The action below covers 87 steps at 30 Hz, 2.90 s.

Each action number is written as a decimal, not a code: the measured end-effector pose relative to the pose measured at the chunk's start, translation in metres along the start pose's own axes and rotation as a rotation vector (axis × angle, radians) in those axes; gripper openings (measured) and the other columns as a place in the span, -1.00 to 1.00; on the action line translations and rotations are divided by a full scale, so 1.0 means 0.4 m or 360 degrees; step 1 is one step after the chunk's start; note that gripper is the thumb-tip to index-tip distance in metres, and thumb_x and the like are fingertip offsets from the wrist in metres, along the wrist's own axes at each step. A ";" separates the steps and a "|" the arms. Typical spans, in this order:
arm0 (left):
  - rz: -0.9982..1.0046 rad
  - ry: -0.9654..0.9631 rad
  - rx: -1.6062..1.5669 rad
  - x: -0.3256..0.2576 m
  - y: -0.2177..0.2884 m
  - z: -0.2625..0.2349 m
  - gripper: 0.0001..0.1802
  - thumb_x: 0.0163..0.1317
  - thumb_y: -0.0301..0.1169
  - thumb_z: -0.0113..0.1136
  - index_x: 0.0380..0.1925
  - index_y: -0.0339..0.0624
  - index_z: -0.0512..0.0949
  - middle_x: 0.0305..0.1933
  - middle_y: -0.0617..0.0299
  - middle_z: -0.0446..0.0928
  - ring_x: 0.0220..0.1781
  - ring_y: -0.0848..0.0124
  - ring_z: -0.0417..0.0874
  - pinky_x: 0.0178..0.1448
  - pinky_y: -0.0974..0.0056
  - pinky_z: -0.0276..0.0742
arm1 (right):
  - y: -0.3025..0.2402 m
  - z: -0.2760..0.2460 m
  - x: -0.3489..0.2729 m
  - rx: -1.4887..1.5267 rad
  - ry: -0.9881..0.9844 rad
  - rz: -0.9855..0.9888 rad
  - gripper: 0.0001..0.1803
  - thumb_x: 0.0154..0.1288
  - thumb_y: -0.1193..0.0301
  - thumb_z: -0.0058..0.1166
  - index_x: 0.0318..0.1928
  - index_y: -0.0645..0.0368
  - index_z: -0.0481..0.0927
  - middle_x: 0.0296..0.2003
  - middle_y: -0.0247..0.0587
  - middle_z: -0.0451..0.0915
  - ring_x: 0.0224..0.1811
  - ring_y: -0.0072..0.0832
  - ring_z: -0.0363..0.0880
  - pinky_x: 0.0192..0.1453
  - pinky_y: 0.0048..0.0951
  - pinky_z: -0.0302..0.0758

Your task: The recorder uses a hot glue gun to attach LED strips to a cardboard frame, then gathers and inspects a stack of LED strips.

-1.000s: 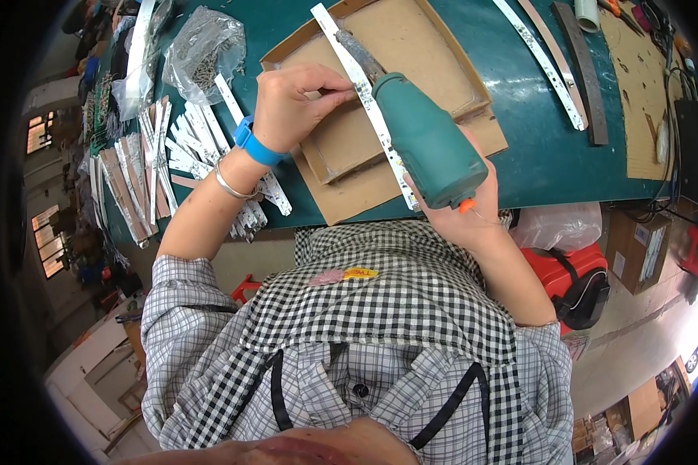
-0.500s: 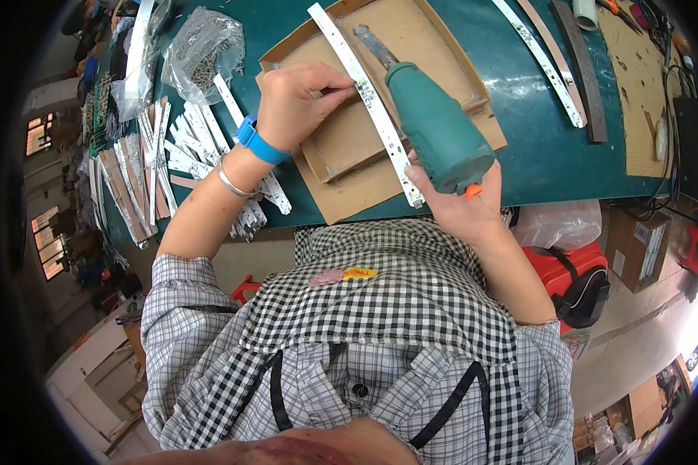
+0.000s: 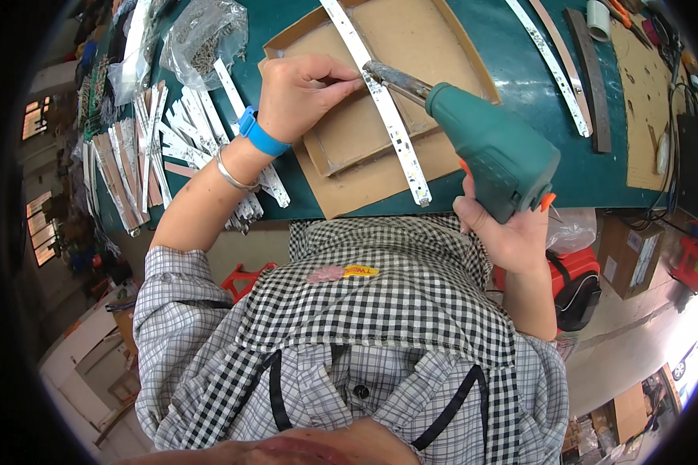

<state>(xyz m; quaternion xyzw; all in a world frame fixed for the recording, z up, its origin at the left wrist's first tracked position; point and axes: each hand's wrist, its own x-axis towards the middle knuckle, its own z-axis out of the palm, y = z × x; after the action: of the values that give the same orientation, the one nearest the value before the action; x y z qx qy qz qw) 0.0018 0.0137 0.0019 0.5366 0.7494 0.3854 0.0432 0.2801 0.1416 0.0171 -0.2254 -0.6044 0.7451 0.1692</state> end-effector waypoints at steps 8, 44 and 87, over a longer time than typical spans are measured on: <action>0.0044 -0.0010 0.0022 -0.003 -0.010 0.005 -0.88 -0.02 -0.52 0.46 -0.43 -0.26 0.72 -0.41 0.13 0.70 -0.43 0.35 0.71 -0.33 0.37 0.61 | -0.001 0.003 0.014 -0.0060 -0.0005 0.0071 -0.47 0.14 0.66 0.22 0.14 0.40 0.37 -0.15 -0.08 0.46 -0.42 -0.50 0.50 -0.53 -0.53 0.53; 0.0062 0.0021 0.0011 -0.005 -0.007 0.011 -0.87 0.00 -0.54 0.44 -0.40 -0.25 0.72 -0.38 0.17 0.70 -0.38 0.37 0.71 -0.27 0.38 0.62 | -0.048 -0.048 0.046 -0.0025 0.0285 -0.0214 -0.20 0.03 0.38 0.40 0.21 0.50 0.31 -0.53 -0.25 0.42 -0.72 -0.59 0.37 -0.65 -0.64 0.30; 0.0293 -0.1000 0.0475 -0.205 0.132 -0.313 -0.80 -0.09 -0.48 0.30 -0.38 -0.09 0.71 -0.28 0.38 0.65 -0.22 0.38 0.53 -0.13 0.26 0.42 | -0.050 -0.218 0.194 -0.2025 0.1020 -0.0135 -0.31 0.10 0.47 0.31 0.27 0.13 0.36 0.11 0.01 0.55 0.15 -0.08 0.54 0.19 -0.25 0.45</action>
<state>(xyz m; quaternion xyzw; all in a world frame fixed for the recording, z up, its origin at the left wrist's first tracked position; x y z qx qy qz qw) 0.0170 -0.1147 0.0939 0.6945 0.6961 0.0902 0.1578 0.2616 0.2586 0.0118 -0.4646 -0.8508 0.1380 0.2031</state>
